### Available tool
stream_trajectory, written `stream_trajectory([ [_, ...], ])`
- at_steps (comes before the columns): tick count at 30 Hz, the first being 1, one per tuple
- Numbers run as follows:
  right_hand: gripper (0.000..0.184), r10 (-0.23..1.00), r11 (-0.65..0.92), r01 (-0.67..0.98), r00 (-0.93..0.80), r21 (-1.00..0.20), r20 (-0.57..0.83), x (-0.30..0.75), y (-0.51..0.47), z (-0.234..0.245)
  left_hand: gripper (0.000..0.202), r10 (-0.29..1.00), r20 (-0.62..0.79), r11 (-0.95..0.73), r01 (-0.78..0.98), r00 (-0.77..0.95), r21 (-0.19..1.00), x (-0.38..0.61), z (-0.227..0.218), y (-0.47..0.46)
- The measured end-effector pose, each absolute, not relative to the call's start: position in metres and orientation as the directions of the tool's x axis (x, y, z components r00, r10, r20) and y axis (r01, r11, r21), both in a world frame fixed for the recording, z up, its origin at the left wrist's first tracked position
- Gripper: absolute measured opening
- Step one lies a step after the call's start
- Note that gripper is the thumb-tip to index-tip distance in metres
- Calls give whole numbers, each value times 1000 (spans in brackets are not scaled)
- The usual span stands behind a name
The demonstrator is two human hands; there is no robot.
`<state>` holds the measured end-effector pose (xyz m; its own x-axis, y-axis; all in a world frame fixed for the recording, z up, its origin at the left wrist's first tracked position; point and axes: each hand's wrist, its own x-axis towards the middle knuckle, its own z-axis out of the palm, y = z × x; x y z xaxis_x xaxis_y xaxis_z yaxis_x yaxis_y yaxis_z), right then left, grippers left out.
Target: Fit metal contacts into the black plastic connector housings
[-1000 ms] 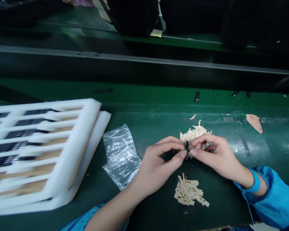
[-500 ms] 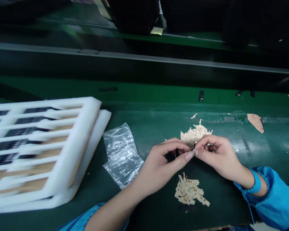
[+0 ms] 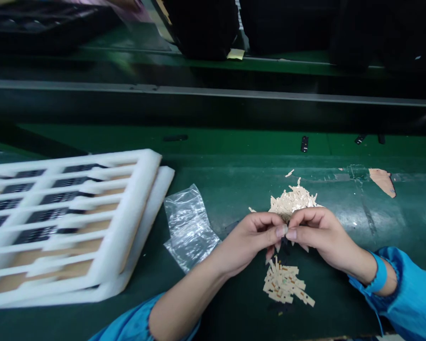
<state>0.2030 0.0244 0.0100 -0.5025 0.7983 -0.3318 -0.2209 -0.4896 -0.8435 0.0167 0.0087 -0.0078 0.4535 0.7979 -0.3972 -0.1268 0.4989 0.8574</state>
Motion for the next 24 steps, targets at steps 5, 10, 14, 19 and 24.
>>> stream_trajectory([
  [5,15,827,-456,-148,-434,-878,-357,207,26,0,39,869,-367,389,-2,332,921,1,1,16],
  [10,17,835,-462,-110,-390,-880,-389,208,29,-12,32,970,-211,67,700,122,711,-45,5,21],
  [14,17,829,-474,-99,-386,-875,-406,207,31,-19,21,942,-290,1,862,169,507,-60,-5,18],
  [19,17,831,-464,-83,-384,-882,-402,206,30,-22,25,929,-314,9,840,194,543,-50,-2,14],
  [24,15,863,-429,-65,-324,-901,-388,204,27,-17,25,935,-267,106,534,233,839,-22,9,4],
])
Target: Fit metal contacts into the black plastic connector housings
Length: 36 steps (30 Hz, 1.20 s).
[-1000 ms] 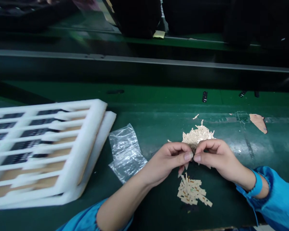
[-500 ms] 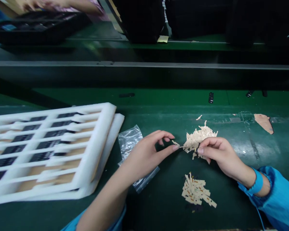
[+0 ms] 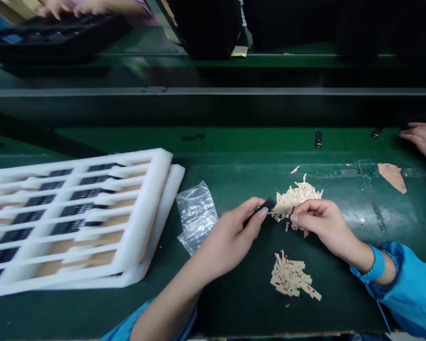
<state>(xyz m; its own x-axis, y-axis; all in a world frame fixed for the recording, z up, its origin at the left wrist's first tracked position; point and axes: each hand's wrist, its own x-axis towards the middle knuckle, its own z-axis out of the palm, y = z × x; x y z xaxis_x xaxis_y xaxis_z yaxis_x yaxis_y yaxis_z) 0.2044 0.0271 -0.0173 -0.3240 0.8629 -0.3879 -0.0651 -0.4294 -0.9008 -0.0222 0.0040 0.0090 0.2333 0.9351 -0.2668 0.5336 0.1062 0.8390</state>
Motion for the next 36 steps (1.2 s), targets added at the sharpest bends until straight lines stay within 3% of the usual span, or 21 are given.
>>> stream_trajectory([
  [2,13,883,-412,-65,-274,-909,-380,204,26,-15,27,925,-254,152,339,281,928,-9,6,-1],
  [5,14,901,-393,-70,-231,-917,-368,204,26,-12,39,911,-253,240,79,325,967,7,-4,-8],
  [8,18,906,-395,-84,-199,-915,-372,204,27,-9,47,928,-220,237,-23,300,971,13,-12,-13],
  [15,14,912,-377,-42,-195,-925,-362,202,28,-1,56,940,-220,222,22,261,975,16,-17,-24],
  [22,15,927,-349,-12,-147,-937,-344,201,26,1,52,961,-162,136,126,223,983,20,-21,-28],
  [36,14,917,-382,-22,-134,-924,-376,200,27,3,55,969,-77,47,130,236,990,20,-21,-30],
])
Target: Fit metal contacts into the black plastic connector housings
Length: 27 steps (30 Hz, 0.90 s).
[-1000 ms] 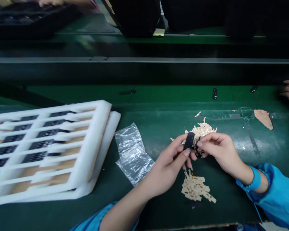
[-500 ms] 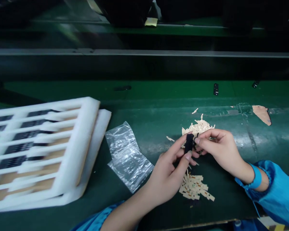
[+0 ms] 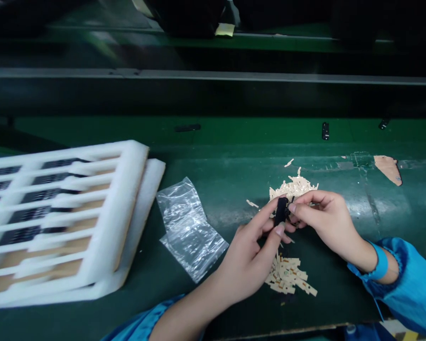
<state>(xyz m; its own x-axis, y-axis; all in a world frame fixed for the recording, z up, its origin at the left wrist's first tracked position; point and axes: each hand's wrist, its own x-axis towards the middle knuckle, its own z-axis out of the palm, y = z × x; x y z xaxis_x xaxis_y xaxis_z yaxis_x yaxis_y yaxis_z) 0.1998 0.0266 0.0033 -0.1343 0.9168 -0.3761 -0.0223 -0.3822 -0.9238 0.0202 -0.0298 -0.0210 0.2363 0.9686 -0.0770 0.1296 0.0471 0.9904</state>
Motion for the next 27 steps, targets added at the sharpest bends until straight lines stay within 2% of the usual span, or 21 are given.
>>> stream_trajectory([
  [13,12,916,-391,-68,-125,-918,-381,198,25,3,54,972,-51,17,148,230,989,20,-25,-31],
  [27,13,912,-395,-65,-148,-916,-383,198,26,2,54,963,-158,145,76,219,987,21,-18,-31],
])
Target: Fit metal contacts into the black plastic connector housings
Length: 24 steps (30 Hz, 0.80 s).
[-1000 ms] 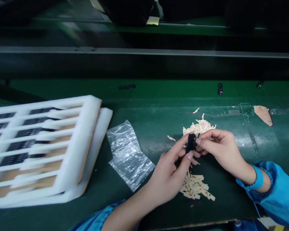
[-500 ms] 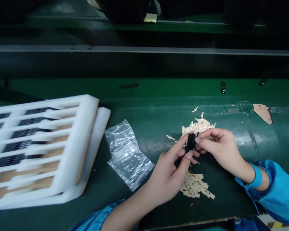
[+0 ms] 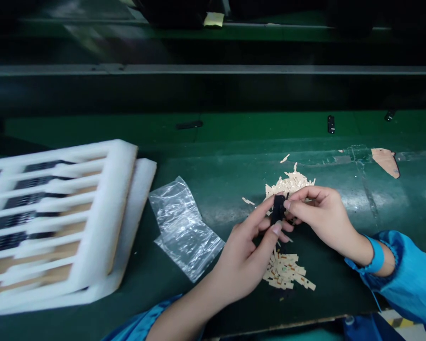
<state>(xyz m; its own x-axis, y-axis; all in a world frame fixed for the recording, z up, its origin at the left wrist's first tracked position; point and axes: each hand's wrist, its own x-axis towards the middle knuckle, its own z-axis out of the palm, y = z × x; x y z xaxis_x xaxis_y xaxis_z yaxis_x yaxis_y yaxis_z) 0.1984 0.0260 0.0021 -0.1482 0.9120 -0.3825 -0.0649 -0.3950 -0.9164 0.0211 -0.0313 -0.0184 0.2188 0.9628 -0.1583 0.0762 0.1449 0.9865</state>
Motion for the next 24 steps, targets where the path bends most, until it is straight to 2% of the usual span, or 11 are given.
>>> stream_trajectory([
  [5,16,902,-405,-73,-195,-912,-385,199,26,1,51,968,-138,144,-13,208,990,24,-17,-30],
  [10,15,897,-408,-59,-209,-911,-389,200,28,2,51,959,-180,200,-68,221,978,22,-13,-31],
  [15,14,895,-411,-57,-216,-910,-390,201,28,1,52,948,-226,252,-94,224,963,19,-14,-32],
  [24,14,903,-385,-83,-241,-919,-357,200,26,2,48,952,-205,233,-101,229,967,23,-13,-29],
])
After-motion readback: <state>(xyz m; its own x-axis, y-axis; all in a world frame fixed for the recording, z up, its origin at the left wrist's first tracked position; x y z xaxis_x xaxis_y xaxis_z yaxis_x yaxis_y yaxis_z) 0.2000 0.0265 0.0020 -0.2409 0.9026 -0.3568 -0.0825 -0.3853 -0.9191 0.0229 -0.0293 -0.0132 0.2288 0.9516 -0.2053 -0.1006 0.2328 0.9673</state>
